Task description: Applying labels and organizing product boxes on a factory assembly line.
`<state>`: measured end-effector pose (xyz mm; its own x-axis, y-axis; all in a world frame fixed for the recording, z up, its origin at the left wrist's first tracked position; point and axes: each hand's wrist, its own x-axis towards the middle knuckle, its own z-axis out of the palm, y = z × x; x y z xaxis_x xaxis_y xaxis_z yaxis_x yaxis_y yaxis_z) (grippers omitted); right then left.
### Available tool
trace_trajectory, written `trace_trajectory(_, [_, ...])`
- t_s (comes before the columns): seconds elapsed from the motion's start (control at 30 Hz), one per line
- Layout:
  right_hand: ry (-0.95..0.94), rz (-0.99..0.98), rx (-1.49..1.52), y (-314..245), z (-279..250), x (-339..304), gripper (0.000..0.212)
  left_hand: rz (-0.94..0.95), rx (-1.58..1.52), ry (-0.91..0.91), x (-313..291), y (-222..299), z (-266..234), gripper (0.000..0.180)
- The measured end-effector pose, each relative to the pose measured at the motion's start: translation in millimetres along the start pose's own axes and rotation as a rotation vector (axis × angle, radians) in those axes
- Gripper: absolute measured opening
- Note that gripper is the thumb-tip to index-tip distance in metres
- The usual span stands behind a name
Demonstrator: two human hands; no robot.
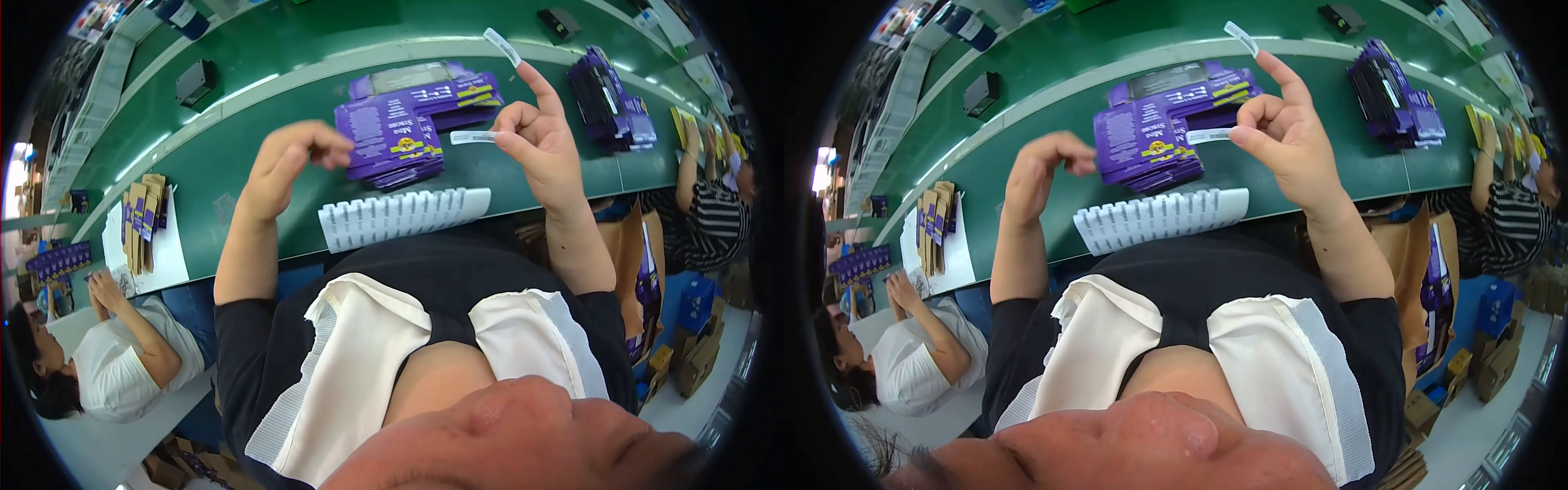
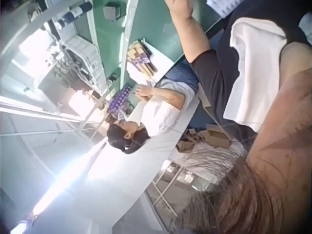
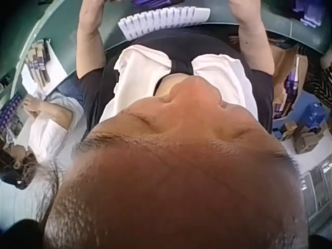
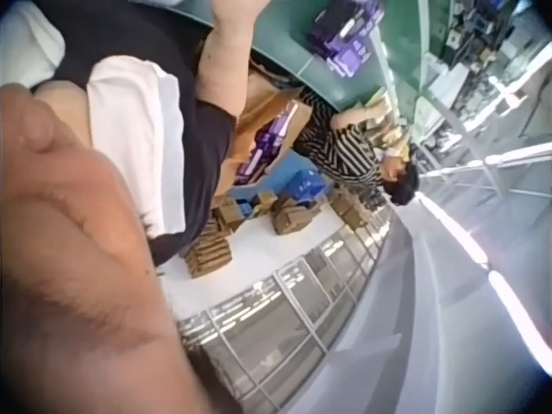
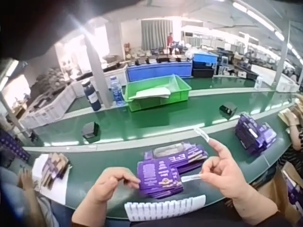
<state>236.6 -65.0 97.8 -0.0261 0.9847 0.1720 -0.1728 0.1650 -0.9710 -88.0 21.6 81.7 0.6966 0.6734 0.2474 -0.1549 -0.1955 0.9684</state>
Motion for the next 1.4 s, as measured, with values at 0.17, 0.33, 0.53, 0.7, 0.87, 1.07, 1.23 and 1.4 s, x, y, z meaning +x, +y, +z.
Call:
trace_trajectory(0.17, [-0.073,-0.008,0.019,0.9,28.8,19.2,0.079,-0.019,0.297,0.128,40.8,24.6,32.3,0.027])
trace_trajectory(0.33, [-0.091,-0.023,0.019,7.9,37.2,25.4,0.076,-0.197,0.505,-0.096,61.0,30.9,43.2,0.019])
trace_trajectory(0.53, [0.005,-0.371,-0.531,14.1,40.0,45.8,0.07,-0.158,0.501,0.005,66.0,18.3,32.0,0.03])
trace_trajectory(0.7, [0.167,-0.257,-0.526,9.0,33.2,56.3,0.068,0.023,0.623,0.173,77.1,-15.0,8.0,0.04])
trace_trajectory(0.87, [0.194,-0.247,-0.452,17.6,28.3,69.0,0.065,0.128,1.054,0.222,77.4,-44.9,-5.0,0.05])
trace_trajectory(1.07, [0.139,-0.074,-0.417,29.7,31.3,97.2,0.063,-0.183,0.889,0.175,71.8,-46.0,15.5,0.058])
trace_trajectory(1.23, [0.066,0.063,-0.516,48.6,41.6,116.4,0.062,-0.242,0.948,0.179,69.6,-39.6,21.3,0.056])
trace_trajectory(1.4, [0.06,0.117,-0.607,63.6,43.8,121.2,0.061,-0.128,1.023,0.205,67.1,-47.2,19.2,0.05])
